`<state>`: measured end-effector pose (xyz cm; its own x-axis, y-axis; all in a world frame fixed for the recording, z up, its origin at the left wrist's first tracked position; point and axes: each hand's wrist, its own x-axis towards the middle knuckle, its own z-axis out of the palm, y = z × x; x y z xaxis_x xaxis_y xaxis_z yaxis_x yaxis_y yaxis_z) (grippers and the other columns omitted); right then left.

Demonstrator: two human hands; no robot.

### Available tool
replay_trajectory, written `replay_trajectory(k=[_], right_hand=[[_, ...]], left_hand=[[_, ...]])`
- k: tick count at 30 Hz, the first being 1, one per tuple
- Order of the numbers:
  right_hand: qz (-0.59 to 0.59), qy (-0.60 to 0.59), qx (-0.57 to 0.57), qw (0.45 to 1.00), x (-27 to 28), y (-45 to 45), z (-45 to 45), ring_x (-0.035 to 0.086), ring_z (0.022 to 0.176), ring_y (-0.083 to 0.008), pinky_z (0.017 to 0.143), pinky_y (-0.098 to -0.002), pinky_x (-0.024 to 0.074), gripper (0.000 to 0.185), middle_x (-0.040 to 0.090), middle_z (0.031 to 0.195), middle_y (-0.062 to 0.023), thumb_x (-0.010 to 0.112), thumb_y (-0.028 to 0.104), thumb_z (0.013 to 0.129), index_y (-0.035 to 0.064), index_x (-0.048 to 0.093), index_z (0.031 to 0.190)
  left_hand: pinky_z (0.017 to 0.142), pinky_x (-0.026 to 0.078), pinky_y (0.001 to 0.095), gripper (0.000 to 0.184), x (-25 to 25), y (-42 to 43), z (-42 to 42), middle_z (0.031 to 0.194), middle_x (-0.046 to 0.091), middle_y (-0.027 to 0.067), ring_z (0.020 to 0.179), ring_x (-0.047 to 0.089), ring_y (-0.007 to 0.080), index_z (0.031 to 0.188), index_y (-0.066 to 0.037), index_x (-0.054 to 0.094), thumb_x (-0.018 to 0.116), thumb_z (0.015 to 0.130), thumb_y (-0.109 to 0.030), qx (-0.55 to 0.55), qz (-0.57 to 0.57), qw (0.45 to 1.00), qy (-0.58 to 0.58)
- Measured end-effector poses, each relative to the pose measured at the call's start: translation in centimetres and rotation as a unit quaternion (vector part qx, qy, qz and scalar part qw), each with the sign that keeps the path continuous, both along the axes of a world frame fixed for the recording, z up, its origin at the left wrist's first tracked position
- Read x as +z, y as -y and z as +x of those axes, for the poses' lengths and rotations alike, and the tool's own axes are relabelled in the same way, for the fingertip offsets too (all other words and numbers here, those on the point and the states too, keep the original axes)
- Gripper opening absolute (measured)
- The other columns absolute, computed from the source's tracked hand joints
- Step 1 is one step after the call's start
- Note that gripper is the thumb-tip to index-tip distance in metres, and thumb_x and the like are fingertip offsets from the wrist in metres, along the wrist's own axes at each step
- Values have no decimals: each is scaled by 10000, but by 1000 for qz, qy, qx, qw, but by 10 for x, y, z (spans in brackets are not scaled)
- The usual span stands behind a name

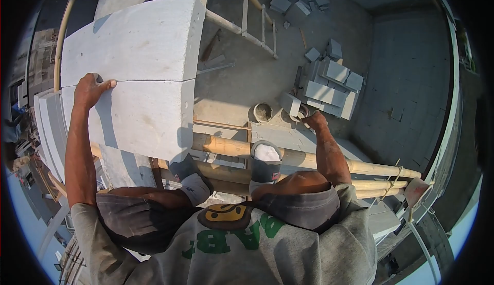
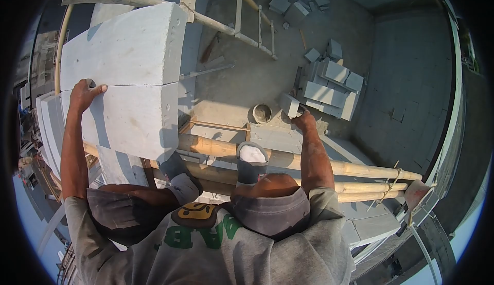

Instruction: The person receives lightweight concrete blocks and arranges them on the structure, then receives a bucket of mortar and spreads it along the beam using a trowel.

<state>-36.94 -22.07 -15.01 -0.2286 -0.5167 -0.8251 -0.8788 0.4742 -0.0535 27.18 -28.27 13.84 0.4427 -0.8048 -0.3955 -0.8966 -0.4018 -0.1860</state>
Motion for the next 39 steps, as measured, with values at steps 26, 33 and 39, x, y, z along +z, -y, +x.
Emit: replay_trajectory(k=[26,33,39], right_hand=[[-5,32,48,998,-11,1,0,619,1024,-293,870,-361,491,594,652,1066,-175,748,323,617,99,612,1151],[-11,19,42,999,11,5,10,619,1019,-304,859,-372,494,544,655,1053,-176,738,353,637,100,638,1107],[-40,38,55,997,4,4,7,619,1017,-309,854,-380,496,521,658,1050,-167,721,370,658,104,641,1099]], left_hand=[[615,522,352,654,-1,-3,-4,739,662,201,639,661,278,854,37,647,789,580,-539,12,-30,999,36],[609,522,343,668,2,-1,-8,721,663,190,638,664,275,852,35,658,780,575,-560,15,-21,999,31],[614,523,350,689,-2,-4,-2,741,667,191,652,666,274,860,33,659,774,566,-580,4,-23,999,37]])
